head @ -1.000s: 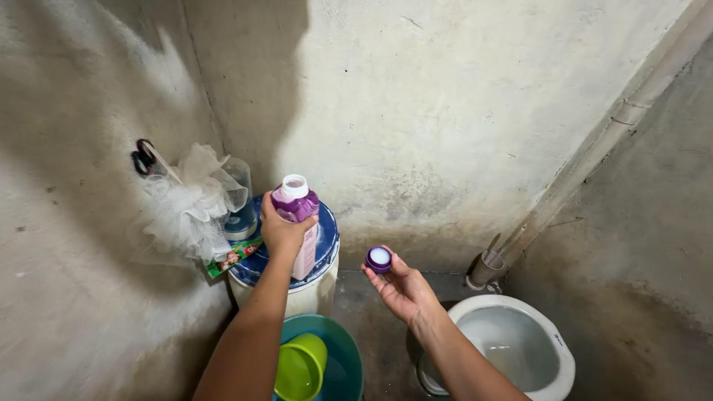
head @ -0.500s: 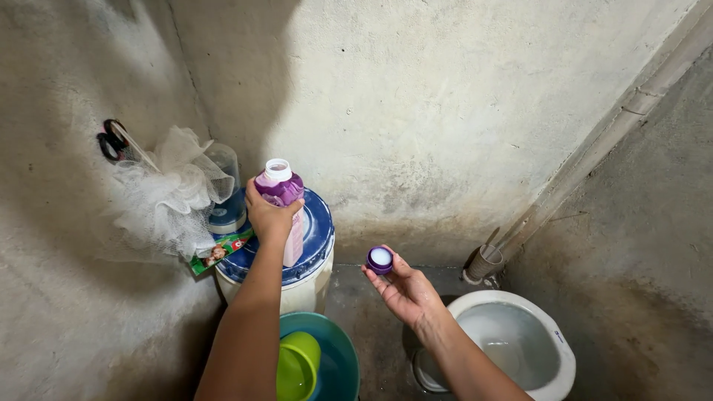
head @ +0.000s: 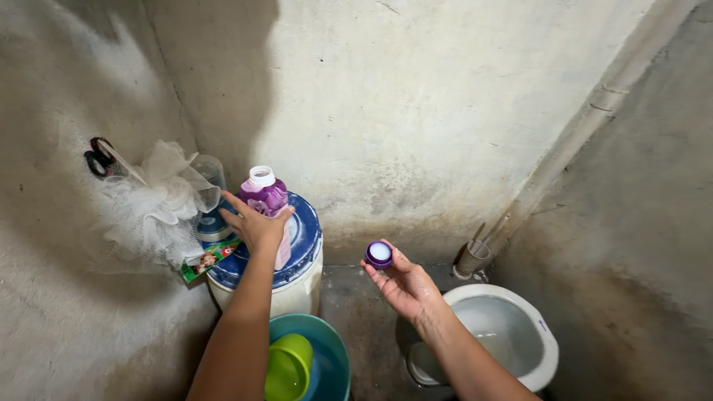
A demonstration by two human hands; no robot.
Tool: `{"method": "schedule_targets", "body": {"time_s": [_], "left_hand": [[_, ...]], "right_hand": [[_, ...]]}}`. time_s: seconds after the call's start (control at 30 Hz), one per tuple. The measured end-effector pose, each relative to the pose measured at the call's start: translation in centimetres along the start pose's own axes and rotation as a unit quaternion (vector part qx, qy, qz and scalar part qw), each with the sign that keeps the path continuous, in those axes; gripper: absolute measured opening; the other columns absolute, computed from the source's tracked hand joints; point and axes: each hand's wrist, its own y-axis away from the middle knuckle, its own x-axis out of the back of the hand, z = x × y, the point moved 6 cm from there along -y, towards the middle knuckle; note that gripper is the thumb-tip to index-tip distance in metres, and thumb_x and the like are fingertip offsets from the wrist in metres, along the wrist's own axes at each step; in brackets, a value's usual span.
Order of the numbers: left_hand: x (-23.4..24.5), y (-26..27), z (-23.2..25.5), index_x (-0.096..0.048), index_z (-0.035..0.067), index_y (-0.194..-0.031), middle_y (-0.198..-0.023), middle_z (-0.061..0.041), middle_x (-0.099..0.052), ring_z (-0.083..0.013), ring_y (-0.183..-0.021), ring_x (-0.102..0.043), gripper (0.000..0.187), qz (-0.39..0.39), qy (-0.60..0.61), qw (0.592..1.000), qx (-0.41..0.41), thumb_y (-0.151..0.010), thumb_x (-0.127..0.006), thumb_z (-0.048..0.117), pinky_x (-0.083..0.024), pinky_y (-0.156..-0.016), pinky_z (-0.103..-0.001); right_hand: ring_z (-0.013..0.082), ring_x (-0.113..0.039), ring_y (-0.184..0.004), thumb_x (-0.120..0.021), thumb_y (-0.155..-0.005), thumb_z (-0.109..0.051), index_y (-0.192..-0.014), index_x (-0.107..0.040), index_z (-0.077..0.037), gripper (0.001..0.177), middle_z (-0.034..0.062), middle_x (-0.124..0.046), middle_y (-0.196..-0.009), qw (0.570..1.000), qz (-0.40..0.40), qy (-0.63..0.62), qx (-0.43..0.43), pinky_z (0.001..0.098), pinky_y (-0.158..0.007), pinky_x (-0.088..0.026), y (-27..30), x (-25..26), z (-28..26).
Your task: The person pours water from a green scoop into a black basin containing clothes. They then open a purple bottle of liquid detergent, pour some into the cap, and add it to the basin. Finally, they agitate the clothes in the water by hand.
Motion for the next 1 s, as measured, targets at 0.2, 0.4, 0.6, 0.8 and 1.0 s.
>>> {"method": "schedule_targets", "body": {"time_s": [0.2, 0.4, 0.6, 0.8, 1.0], "left_hand": [[0.4, 10.1, 6.2, -0.041, 0.003, -0.152, -0.155, -0.026, -0.044, -0.0443, -0.146, -0.038, 0.080, 0.072, 0.034, 0.956, -0.284, -0.086, -0.080, 0.028, -0.029, -0.121, -0.057], [-1.7, 23.0, 13.6, -0.051, 0.004, -0.144, -0.140, -0.020, -0.059, -0.0375, -0.130, -0.054, 0.068, -0.180, 0.196, 0.922, -0.281, -0.087, -0.076, 0.031, -0.041, -0.110, -0.046], [-2.8, 31.7, 20.6, -0.046, 0.006, -0.149, -0.141, -0.018, -0.060, -0.0369, -0.130, -0.055, 0.080, -0.292, 0.215, 0.882, -0.300, -0.083, -0.079, 0.036, -0.040, -0.108, -0.048], [-4.5, 39.8, 25.3, -0.045, 0.007, -0.149, -0.139, -0.016, -0.063, -0.0338, -0.128, -0.056, 0.083, -0.359, 0.226, 0.860, -0.284, -0.080, -0.079, 0.038, -0.043, -0.107, -0.046], [-4.1, 47.2, 28.5, -0.045, 0.005, -0.150, -0.139, -0.016, -0.061, -0.0329, -0.131, -0.054, 0.084, -0.420, 0.248, 0.833, -0.262, -0.080, -0.080, 0.037, -0.044, -0.108, -0.045]], "right_hand": [[0.0409, -0.061, -0.119, -0.053, -0.101, -0.022, -0.137, -0.059, -0.004, 0.040, 0.0231, -0.060, -0.132, 1.000, -0.007, 0.008, 0.022, 0.0458, -0.101, -0.056, 3.2, 1.2, -3.3], [0.0395, -0.062, -0.116, -0.053, -0.100, -0.024, -0.135, -0.060, -0.006, 0.039, 0.0221, -0.062, -0.130, 0.998, 0.008, 0.006, 0.058, 0.0479, -0.099, -0.055, 8.2, 3.5, -7.6], [0.0396, -0.063, -0.115, -0.053, -0.103, -0.022, -0.131, -0.061, -0.003, 0.035, 0.0201, -0.061, -0.128, 0.996, 0.007, -0.019, 0.090, 0.0491, -0.100, -0.055, 14.9, 5.2, -12.4], [0.0370, -0.065, -0.115, -0.050, -0.102, -0.020, -0.134, -0.060, -0.003, 0.037, 0.0194, -0.063, -0.132, 0.991, -0.001, -0.029, 0.129, 0.0490, -0.105, -0.053, 22.8, 7.1, -17.1], [0.0396, -0.064, -0.115, -0.050, -0.102, -0.024, -0.136, -0.059, -0.003, 0.040, 0.0213, -0.063, -0.131, 0.988, 0.040, -0.026, 0.150, 0.0483, -0.105, -0.053, 30.6, 10.9, -20.0]]}}
